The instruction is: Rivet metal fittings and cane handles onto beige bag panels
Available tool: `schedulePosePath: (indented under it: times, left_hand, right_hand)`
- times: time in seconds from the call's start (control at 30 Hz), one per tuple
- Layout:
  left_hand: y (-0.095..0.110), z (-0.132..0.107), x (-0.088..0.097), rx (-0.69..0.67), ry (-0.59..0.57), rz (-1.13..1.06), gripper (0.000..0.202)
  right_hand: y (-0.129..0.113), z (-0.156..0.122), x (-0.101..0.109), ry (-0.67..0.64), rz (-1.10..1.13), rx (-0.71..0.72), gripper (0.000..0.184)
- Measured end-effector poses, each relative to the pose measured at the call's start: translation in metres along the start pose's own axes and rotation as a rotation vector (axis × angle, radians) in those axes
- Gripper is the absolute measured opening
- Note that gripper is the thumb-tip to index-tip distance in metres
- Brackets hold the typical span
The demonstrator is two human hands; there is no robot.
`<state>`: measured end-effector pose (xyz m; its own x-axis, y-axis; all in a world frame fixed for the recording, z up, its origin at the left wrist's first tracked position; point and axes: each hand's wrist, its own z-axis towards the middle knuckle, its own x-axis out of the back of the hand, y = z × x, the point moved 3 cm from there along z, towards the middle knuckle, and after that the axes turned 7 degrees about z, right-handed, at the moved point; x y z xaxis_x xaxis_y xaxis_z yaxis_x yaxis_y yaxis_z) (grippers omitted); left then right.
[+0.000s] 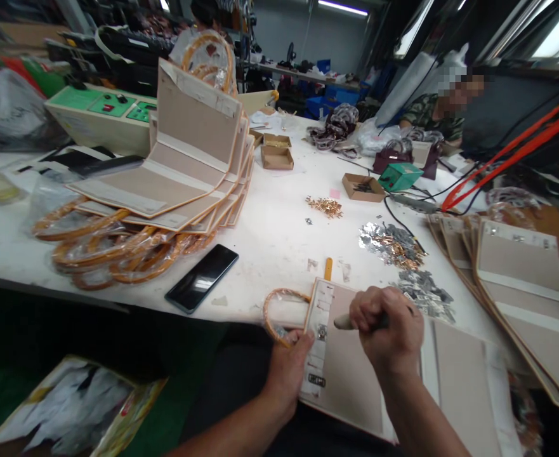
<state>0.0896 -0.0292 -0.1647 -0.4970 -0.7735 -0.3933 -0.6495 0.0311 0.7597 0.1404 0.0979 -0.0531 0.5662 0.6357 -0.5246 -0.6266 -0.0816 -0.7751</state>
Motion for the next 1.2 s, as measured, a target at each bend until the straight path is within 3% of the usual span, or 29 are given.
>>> schedulePosePath:
  times: [0.2,0.3,0.43,0.5,0.63,0.73,0.87,1.07,1.2]
  left_hand:
    - [-0.004,0.002,0.001,-0.010,-0.001,-0.002,0.052]
    - [-0.003,0.001,0.001,-0.020,-0.001,0.003,0.048]
    - [0.000,-0.001,0.001,-0.033,-0.002,-0.005,0.048]
    - [0.000,-0.001,0.001,-0.032,-0.013,-0.008,0.049]
    - [-0.002,0.001,0.000,-0.020,-0.030,-0.005,0.050]
    - [-0.003,0.002,0.001,-0.026,-0.022,-0.008,0.050]
    - [-0.001,0.002,0.003,-0.031,-0.030,-0.010,0.050]
    - [-0.003,0.004,0.004,-0.042,-0.038,-0.013,0.048]
    - [-0.002,0.006,0.005,-0.050,-0.036,-0.019,0.047]
  right_hand:
    - [0.010,-0.004,-0.001,0.004,-0.065,-0.099,0.040]
    - [0.012,-0.005,-0.002,-0.031,-0.085,-0.064,0.039]
    - [0.016,-0.004,-0.003,-0.056,-0.252,-0.109,0.043]
    - [0.010,0.001,-0.009,-0.065,-0.312,-0.124,0.044]
    - [-0.015,0.012,-0.039,-0.160,-0.242,-0.011,0.042]
    - [-0.014,0.012,-0.049,-0.258,-0.303,-0.009,0.044]
    - [0.002,0.007,-0.033,-0.254,-0.543,-0.168,0.051]
    - [-0.006,0.002,-0.031,-0.286,-0.407,-0.052,0.047]
    - [0.011,-0.003,-0.011,-0.193,-0.551,-0.123,0.051]
